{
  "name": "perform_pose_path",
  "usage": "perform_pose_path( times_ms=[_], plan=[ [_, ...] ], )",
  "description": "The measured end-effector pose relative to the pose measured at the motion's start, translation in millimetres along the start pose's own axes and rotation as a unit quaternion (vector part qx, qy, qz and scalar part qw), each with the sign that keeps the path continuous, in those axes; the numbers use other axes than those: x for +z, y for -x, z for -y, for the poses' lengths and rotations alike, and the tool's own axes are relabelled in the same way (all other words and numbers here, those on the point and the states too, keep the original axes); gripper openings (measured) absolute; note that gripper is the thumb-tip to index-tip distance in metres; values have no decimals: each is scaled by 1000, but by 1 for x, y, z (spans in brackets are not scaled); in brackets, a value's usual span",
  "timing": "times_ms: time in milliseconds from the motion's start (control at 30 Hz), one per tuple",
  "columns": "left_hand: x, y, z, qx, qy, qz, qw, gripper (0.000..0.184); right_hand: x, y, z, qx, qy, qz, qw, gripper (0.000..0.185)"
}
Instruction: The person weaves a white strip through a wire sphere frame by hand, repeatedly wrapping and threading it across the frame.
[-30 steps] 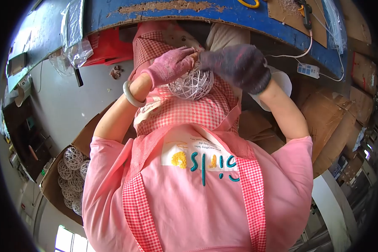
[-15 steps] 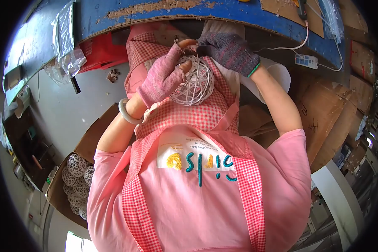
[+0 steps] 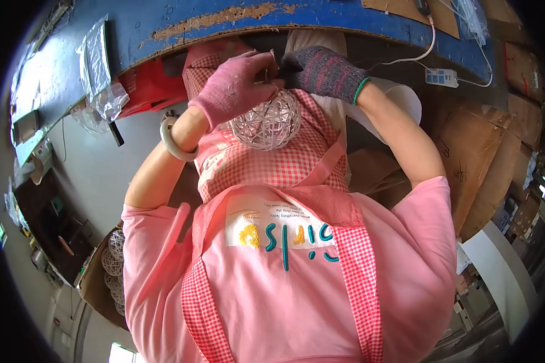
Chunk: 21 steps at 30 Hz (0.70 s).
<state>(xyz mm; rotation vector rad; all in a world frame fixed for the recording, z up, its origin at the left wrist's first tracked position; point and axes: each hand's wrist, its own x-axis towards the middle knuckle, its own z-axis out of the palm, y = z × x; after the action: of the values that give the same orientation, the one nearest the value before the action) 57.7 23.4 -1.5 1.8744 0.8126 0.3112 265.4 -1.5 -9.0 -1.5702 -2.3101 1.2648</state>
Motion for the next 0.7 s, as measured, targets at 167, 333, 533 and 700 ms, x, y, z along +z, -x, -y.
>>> perform_pose_path(
  times_ms=[167, 333, 533, 700],
  plan=[
    [-6, 2, 4, 23, 47, -21, 998, 12, 5, 9, -5, -30, -90, -78, 992, 33],
    [-22, 18, 27, -40, 232, -1, 972, 7, 1, 18, 9, -118, -79, -102, 985, 27],
    [-9, 19, 62, 11, 535, -36, 844, 7, 13, 7, 5, -340, 202, -287, 873, 25],
    [1, 21, 82, -23, 614, -78, 785, 12, 11, 20, 15, -191, -160, -79, 965, 27]
  ],
)
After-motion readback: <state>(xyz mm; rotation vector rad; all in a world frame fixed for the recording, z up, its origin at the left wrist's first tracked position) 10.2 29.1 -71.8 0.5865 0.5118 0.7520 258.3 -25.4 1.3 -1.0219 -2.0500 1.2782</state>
